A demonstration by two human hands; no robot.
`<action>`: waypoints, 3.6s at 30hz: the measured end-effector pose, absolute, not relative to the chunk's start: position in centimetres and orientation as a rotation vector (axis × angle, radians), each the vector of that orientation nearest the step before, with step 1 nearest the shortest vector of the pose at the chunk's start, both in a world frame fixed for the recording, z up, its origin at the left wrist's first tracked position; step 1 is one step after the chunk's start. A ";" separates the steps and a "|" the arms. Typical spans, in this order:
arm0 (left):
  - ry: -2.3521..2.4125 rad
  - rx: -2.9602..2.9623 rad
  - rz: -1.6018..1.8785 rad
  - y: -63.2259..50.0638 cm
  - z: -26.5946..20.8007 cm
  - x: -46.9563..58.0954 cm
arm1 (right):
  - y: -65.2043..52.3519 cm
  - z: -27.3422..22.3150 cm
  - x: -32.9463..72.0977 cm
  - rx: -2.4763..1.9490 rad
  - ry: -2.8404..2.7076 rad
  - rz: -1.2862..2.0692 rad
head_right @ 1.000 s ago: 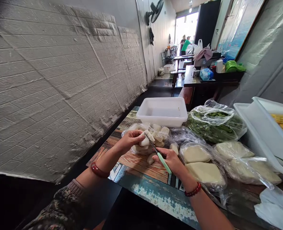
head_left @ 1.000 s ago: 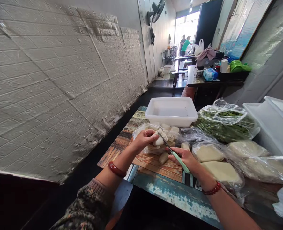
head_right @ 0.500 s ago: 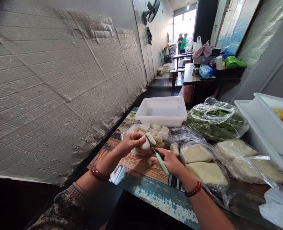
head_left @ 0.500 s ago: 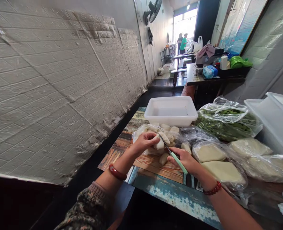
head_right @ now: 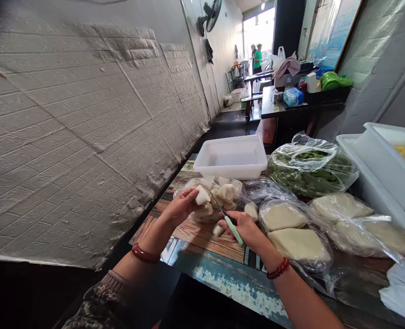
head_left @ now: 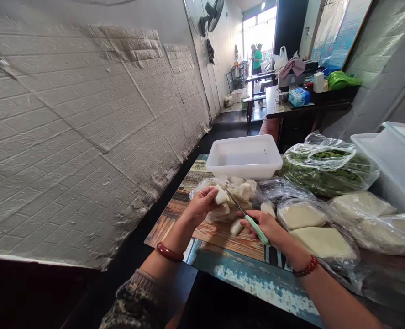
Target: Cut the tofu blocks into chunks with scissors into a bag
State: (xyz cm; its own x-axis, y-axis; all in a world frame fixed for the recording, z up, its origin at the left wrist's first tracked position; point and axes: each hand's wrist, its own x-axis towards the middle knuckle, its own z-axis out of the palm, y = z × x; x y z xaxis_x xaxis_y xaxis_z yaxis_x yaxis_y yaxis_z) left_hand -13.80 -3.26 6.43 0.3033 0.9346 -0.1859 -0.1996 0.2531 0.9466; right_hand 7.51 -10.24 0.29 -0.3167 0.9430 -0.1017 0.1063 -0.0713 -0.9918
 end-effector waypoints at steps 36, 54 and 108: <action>1.042 1.116 1.189 -6.5 7.6 -10.4 | -12.0 2.2 9.8 -1.071 -1.838 1.272; 1.063 1.175 1.261 -6.0 6.7 -10.1 | -11.6 1.8 10.0 -0.987 -1.824 1.221; 1.052 1.143 1.067 -6.5 8.0 -11.1 | -11.9 1.5 9.3 -1.039 -1.807 1.104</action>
